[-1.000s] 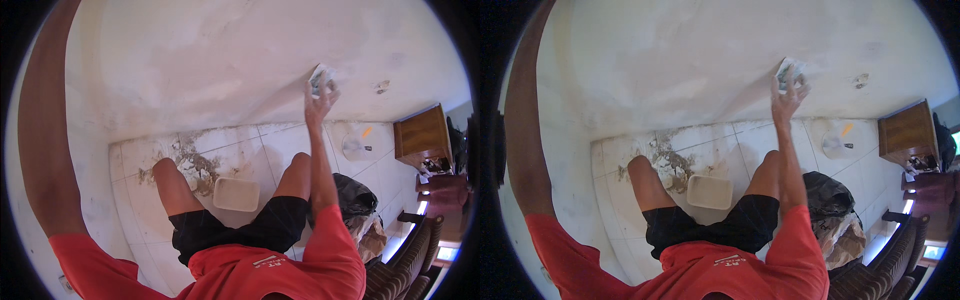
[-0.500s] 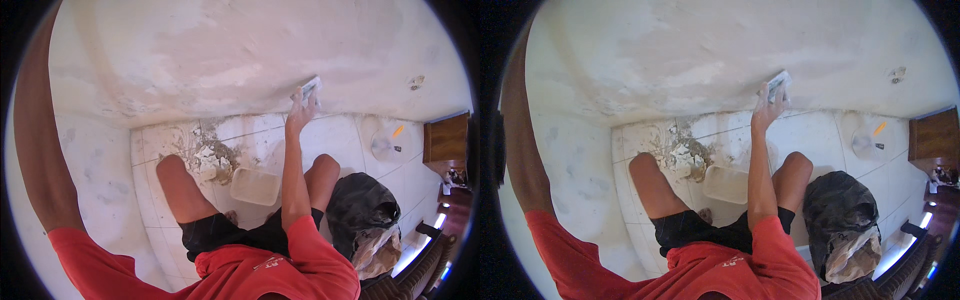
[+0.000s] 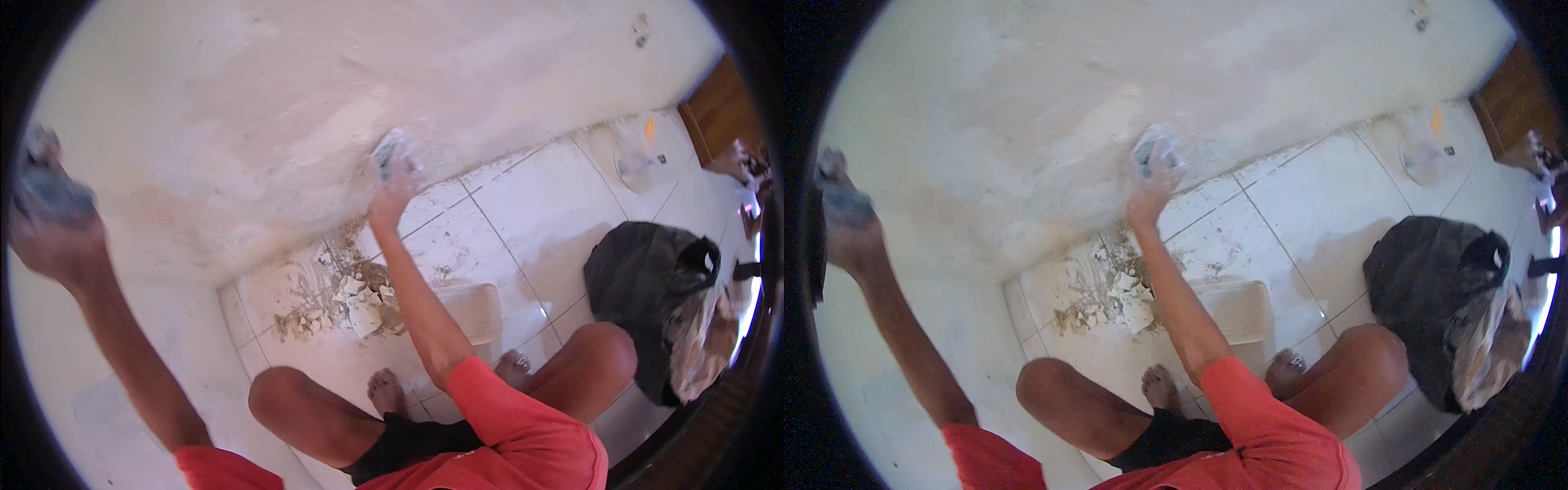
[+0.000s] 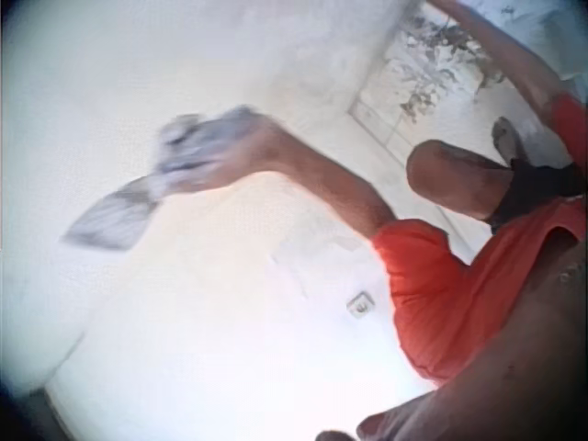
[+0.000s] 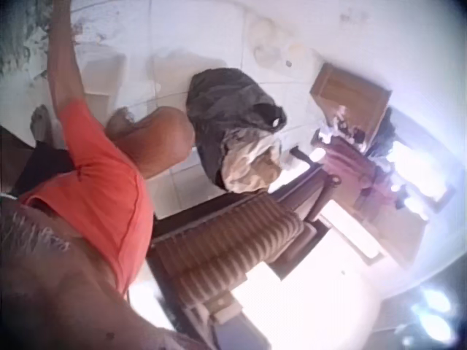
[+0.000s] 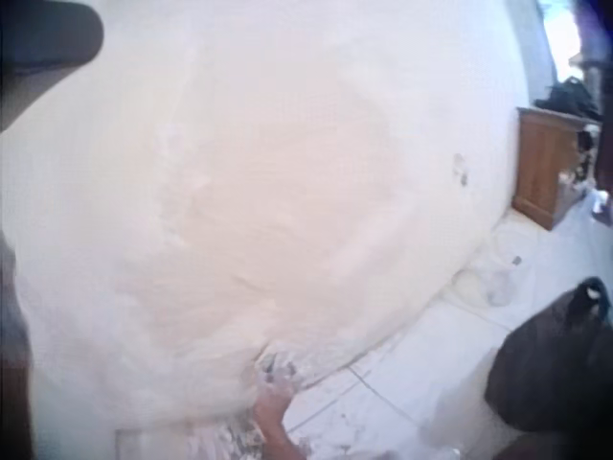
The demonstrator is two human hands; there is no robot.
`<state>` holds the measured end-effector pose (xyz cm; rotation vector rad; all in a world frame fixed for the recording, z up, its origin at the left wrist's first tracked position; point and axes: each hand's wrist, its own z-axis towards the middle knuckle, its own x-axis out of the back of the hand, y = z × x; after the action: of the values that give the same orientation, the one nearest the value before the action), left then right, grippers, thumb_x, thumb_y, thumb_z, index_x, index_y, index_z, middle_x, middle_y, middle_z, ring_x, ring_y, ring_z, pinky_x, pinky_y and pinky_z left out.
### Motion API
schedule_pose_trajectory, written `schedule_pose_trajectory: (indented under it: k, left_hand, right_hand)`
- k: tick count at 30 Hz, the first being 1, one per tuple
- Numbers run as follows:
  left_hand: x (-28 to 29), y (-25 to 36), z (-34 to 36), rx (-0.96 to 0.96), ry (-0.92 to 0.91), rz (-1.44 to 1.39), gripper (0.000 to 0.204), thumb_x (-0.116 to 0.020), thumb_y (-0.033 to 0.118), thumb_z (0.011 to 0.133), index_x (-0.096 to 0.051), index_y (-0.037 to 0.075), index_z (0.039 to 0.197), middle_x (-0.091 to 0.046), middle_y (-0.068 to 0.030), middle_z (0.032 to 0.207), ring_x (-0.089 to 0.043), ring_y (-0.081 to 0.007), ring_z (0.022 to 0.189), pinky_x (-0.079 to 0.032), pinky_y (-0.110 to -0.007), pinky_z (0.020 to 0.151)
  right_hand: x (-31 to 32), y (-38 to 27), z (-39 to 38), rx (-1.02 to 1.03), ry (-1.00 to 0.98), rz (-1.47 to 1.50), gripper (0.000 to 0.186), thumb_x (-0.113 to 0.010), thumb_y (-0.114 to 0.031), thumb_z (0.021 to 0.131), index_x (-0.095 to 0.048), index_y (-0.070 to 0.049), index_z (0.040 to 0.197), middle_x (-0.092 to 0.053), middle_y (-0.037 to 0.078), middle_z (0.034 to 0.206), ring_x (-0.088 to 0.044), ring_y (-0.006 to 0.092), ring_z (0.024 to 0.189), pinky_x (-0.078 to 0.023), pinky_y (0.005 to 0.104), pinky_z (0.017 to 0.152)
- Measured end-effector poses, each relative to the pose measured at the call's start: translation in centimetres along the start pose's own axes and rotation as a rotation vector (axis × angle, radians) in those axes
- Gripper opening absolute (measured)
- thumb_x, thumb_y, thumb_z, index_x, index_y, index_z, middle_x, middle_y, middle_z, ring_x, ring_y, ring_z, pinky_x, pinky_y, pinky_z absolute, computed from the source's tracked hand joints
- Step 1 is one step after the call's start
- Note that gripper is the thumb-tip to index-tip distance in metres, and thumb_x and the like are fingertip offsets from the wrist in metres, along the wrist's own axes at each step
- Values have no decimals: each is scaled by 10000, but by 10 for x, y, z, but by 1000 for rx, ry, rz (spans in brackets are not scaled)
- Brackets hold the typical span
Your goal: The person scrapes a wall, scoops putty from a container using scrapers, and applies the putty across the wall.
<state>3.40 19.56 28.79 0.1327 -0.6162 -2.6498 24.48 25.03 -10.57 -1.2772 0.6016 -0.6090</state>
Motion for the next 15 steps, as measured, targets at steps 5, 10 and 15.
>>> schedule_pose_trajectory:
  k: [5,10,15]
  left_hand:
    - [26,35,-170,330,57,-139,408,-370,413,1049,-478,26,1120,-513,-89,947,-537,-208,884,-454,-370,851]
    - [95,95,-227,578,-291,-110,421,-465,454,1010,-472,36,1060,-476,-53,887,-511,-158,785,-429,-313,692]
    - [99,94,-237,875,-220,220,407,-500,428,1001,-511,22,1029,-525,-72,790,-516,-138,714,-398,-254,558]
  right_hand:
    - [-6,29,-64,13,-112,-114,679,-793,-283,813,-532,-83,1408,-482,198,1204,-447,357,1146,-383,437,1007]
    - [42,35,45,-18,91,-123,655,-665,-475,881,-581,21,1300,-602,259,1191,-519,370,1149,-397,468,997]
    - [32,34,64,-10,-125,77,478,-725,-305,871,-649,15,1218,-660,120,1120,-631,165,862,-536,330,734]
